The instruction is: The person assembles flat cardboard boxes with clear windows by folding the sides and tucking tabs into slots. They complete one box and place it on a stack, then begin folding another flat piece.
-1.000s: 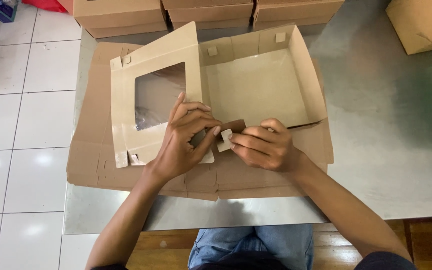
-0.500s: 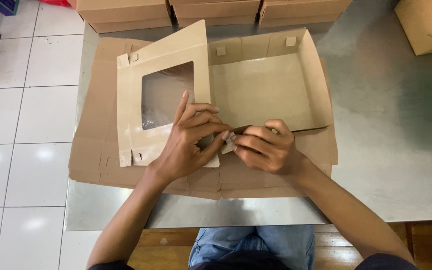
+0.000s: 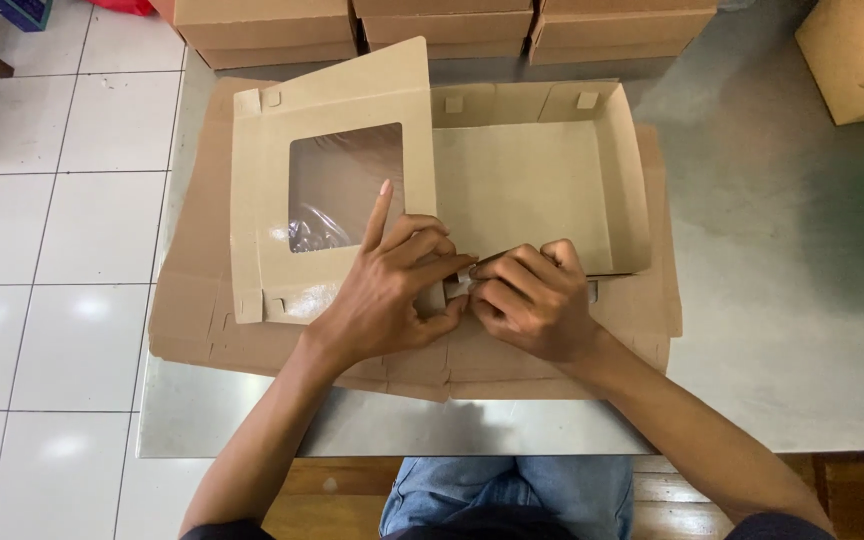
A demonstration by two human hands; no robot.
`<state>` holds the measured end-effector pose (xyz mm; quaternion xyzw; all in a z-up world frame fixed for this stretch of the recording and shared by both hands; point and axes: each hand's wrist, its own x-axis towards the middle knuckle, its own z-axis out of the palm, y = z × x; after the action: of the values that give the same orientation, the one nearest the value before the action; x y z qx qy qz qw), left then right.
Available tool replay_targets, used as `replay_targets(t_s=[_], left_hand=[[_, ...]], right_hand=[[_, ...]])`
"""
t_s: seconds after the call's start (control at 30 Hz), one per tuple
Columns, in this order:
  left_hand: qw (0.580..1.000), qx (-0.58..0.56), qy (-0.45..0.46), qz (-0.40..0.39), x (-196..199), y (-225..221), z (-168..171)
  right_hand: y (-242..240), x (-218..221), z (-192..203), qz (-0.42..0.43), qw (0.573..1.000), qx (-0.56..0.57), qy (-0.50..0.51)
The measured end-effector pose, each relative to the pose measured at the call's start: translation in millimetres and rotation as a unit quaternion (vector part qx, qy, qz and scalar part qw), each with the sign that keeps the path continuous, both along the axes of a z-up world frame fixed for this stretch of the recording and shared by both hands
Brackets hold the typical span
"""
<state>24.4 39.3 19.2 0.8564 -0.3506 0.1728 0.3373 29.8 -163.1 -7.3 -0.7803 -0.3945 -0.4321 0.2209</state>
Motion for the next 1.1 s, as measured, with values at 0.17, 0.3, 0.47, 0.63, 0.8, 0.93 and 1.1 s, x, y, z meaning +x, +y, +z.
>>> replay_targets(t_s=[0.17, 0.3, 0.47, 0.63, 0.8, 0.93, 1.1], left_hand=[[1.0, -0.011, 0.016, -0.002, 3.0, 1.1, -11.6], [0.999, -0.006, 0.032, -0.013, 1.7, 3.0, -6.9], [0.998, -0.004, 0.054, -0.028, -0.5, 4.5, -0.8], [0.997, -0.012, 0.069, -0.042, -1.6, 5.0, 2.1], [0.994, -0.008, 0.088, -0.056, -3.9, 2.3, 5.5], [0.995, -0.005, 0.083, -0.057, -4.9, 2.3, 8.8], [0.996, 0.003, 0.07, -0.048, -5.2, 0.7, 5.8]], right_hand=[[-5.9, -1.9, 11.1, 0.028, 0.988, -0.035, 0.149], [-13.6, 0.0, 40.7, 0.144, 0.896, 0.056, 0.416], [-8.9, 30.6, 85.2, 0.113, 0.798, -0.085, 0.586], [-5.7, 57.2, 90.4, 0.146, 0.679, -0.204, 0.69], [-3.6, 61.6, 86.2, 0.14, 0.638, -0.231, 0.721], [-0.3, 60.2, 87.2, 0.12, 0.653, -0.232, 0.711], [4.9, 58.7, 95.1, 0.115, 0.683, -0.242, 0.68]])
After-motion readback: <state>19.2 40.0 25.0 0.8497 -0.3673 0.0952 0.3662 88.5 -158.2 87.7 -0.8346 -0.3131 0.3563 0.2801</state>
